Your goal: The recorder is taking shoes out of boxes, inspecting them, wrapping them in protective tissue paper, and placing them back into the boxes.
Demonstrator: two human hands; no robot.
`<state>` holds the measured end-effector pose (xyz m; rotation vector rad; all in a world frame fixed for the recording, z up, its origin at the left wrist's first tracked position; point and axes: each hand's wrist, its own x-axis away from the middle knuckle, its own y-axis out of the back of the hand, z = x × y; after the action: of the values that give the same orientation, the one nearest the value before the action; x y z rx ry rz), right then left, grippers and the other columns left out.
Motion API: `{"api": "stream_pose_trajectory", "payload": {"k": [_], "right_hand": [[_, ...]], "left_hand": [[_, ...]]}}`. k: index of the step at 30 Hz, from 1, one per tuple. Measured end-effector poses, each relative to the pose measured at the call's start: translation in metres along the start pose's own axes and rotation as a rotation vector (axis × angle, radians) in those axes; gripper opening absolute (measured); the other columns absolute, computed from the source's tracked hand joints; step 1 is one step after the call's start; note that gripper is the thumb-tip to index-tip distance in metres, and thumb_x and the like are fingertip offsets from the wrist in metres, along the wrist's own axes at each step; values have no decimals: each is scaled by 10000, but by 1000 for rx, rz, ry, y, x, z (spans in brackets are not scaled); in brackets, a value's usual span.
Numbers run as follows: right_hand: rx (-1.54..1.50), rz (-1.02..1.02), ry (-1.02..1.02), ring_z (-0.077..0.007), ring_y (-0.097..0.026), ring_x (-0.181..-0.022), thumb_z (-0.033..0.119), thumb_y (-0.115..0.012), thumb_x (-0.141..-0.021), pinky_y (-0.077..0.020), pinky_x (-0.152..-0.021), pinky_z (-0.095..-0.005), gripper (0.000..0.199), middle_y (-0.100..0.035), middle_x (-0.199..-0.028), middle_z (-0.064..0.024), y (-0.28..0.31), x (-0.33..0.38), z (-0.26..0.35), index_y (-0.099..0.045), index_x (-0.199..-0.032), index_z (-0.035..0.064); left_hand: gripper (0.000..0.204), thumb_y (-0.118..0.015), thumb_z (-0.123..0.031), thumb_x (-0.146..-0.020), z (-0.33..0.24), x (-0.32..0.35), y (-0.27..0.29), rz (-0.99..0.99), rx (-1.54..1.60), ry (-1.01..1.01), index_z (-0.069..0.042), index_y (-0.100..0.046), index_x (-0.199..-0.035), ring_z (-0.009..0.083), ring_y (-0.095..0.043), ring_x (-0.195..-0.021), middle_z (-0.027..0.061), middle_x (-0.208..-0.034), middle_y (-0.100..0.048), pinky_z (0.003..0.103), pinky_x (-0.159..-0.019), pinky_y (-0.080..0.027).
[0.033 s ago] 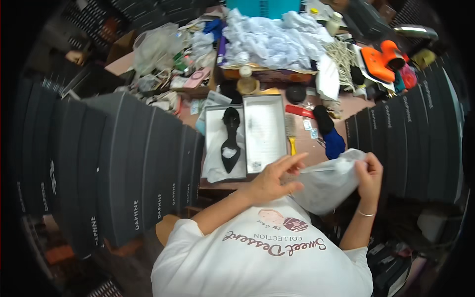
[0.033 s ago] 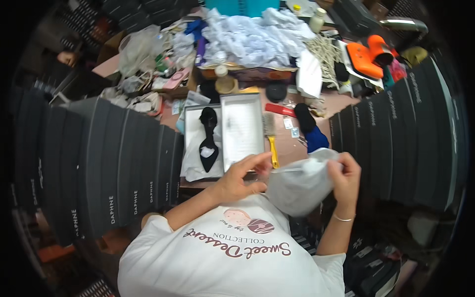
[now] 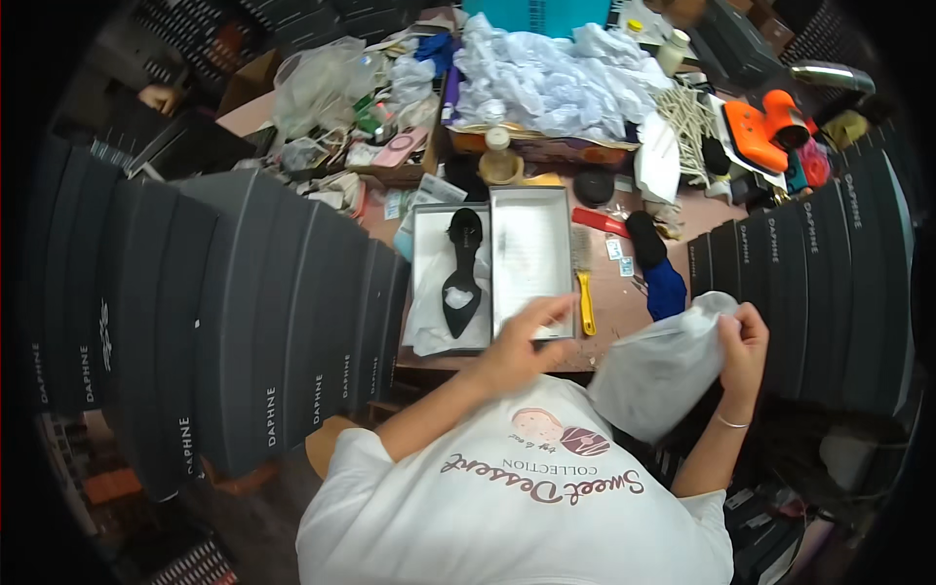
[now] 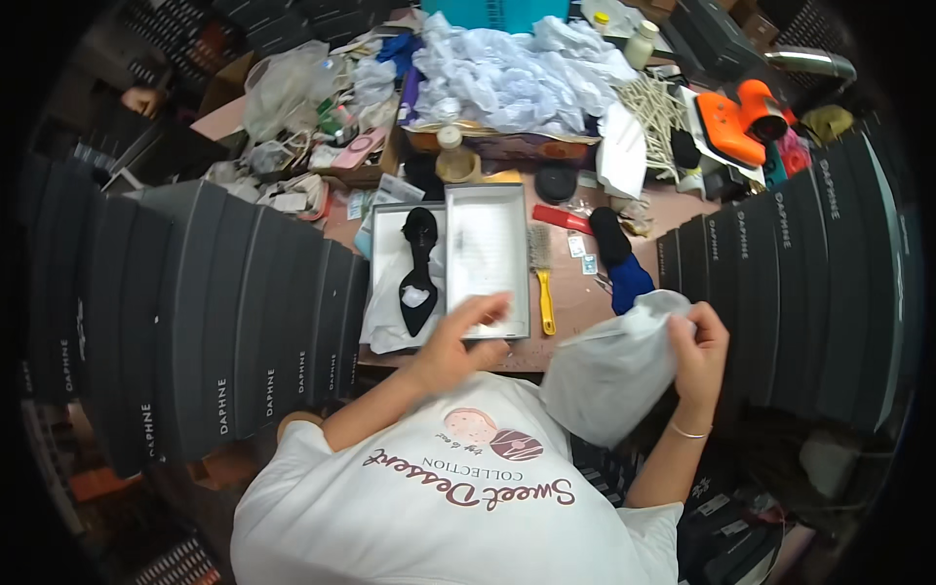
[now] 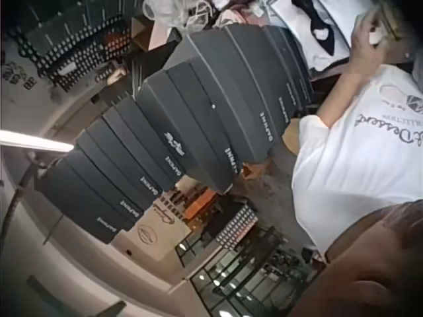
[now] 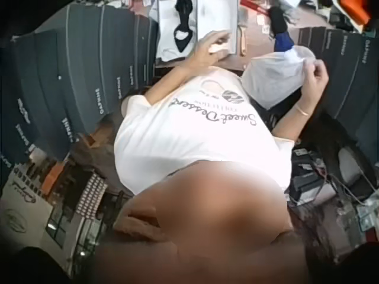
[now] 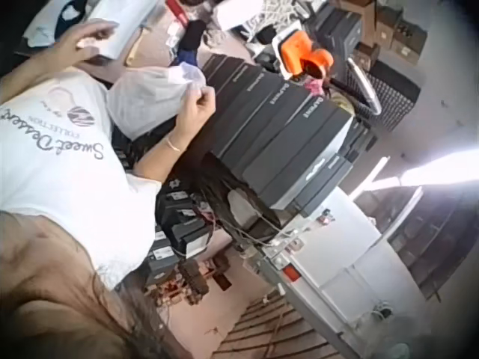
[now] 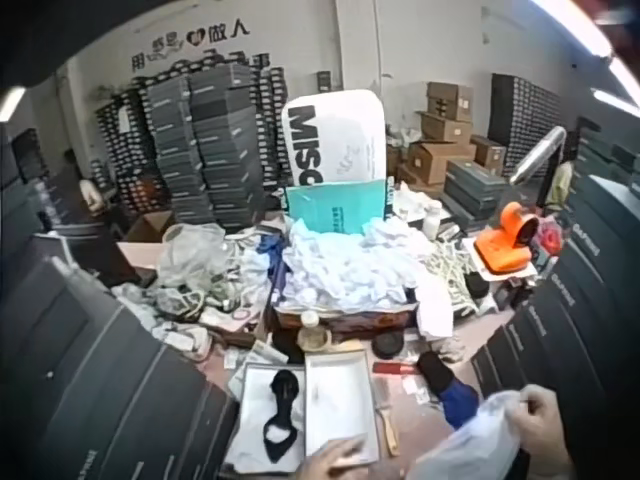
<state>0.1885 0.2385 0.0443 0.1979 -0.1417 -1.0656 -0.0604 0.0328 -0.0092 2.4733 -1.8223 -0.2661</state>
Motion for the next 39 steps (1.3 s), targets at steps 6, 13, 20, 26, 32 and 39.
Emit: {"api": "stream_pose_trajectory", "payload": {"k": [6, 13, 20, 26, 32, 39], "right_hand": [[497, 47, 31, -51, -348, -573, 102, -601, -785, -301, -495, -241, 209, -408, -581, 10, 15, -86, -50, -466, -655, 10], [1088, -11, 445, -362, -562, -1015, 154, -717, -739, -461, -846, -401, 495, -557, -1150, -216, -31, -88, -88, -525, -1172, 14], [-393, 1188, -433, -245, -495, -1180, 610, -413, -893, -339, -1041, -386, 707, -511, -1302, -129, -182, -66, -72, -462, -1317, 46], [-130, 1195, -650, -170, -563, -924, 722, -202, -874, -441, -813, -299, 821, -631, -1079, -53, -226, -70, -48, -555, -1215, 63], [425, 1756, -314, -218, -603, -906, 628, -356, -910, -438, -868, -323, 732, -662, -974, -134, -224, -72, -37, -653, -1022, -31], [915, 1724, 541, -324, -647, -752, 492, -687, -731, -485, -683, -405, 775, -644, -756, -162, -222, -7, 23, -448, -1204, -73]], "left_hand": [[376, -585, -169, -882, 220, 43, 100, -565, -394, 442, 24, -519, -1198, 235, -601, -962, 184, -1053, -606, 321, -831, -474], [243, -588, -183, -899, 241, 1, 116, -352, 61, 584, 16, -589, -1038, 119, -593, -757, 55, -863, -640, 252, -697, -475], [205, -576, -183, -918, 81, 16, 111, 11, 342, 486, 4, -603, -999, 56, -523, -812, -3, -893, -608, 225, -729, -446], [236, -629, -162, -874, 49, 37, 97, 275, 271, 563, 24, -617, -1019, 70, -536, -776, 4, -860, -621, 238, -709, -457], [269, -618, -255, -875, 46, 40, 61, 519, -19, 307, 3, -633, -953, 118, -495, -615, 95, -696, -590, 304, -582, -410], [286, -600, -217, -868, 88, 56, 49, 570, 374, 503, 32, -650, -999, 98, -550, -808, 38, -884, -657, 245, -780, -428]]}}
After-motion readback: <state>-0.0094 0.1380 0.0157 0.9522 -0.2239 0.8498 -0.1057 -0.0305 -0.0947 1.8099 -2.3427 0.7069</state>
